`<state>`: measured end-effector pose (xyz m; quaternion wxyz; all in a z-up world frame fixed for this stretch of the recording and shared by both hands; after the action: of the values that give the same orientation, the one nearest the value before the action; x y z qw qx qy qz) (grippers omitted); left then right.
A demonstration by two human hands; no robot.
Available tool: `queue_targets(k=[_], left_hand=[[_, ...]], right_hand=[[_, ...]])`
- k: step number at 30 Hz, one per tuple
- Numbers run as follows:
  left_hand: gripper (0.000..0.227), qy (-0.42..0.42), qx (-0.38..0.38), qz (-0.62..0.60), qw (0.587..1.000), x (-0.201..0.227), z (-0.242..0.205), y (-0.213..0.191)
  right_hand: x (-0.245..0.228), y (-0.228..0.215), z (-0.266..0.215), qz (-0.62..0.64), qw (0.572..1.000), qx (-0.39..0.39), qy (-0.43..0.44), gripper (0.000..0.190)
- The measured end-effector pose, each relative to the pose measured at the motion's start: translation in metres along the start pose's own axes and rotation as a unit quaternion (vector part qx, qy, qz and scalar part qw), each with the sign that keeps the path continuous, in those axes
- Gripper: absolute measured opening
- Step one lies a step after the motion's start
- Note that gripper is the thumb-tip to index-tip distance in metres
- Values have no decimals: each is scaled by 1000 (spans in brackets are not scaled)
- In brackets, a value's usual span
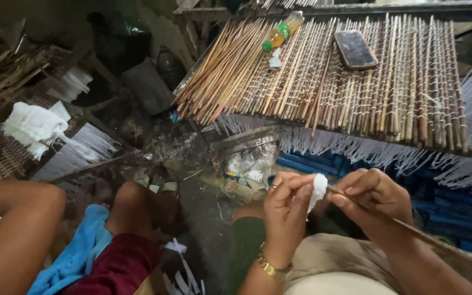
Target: Tying multiple white strings to a wooden stick at even intervals to prepare for candle dipping.
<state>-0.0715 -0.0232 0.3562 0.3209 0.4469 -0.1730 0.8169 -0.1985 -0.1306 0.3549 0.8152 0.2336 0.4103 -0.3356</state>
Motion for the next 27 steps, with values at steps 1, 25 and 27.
queue_targets(k=[1,25,27], left_hand=[[28,2,-1,-2,1000,-8,-2,3],[23,-219,267,-249,905,-46,-4,-53],[30,-140,415,-262,860,-30,13,-91]], right_hand=[[6,2,2,-2,1000,1,-3,25],[-62,-110,27,-398,906,-139,-35,15],[-43,-134,31,-566,767,-234,192,41]])
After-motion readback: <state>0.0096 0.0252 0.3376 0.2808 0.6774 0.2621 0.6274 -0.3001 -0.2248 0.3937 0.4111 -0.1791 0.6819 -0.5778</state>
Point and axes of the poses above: each hand's wrist, its own z-axis towards the middle knuckle, its own y-axis out of the palm, x = y × z, the point moved 1 cm from there along z, towards the middle knuckle, and after that the axes turned 2 degrees about x, right-handed, at the moved point
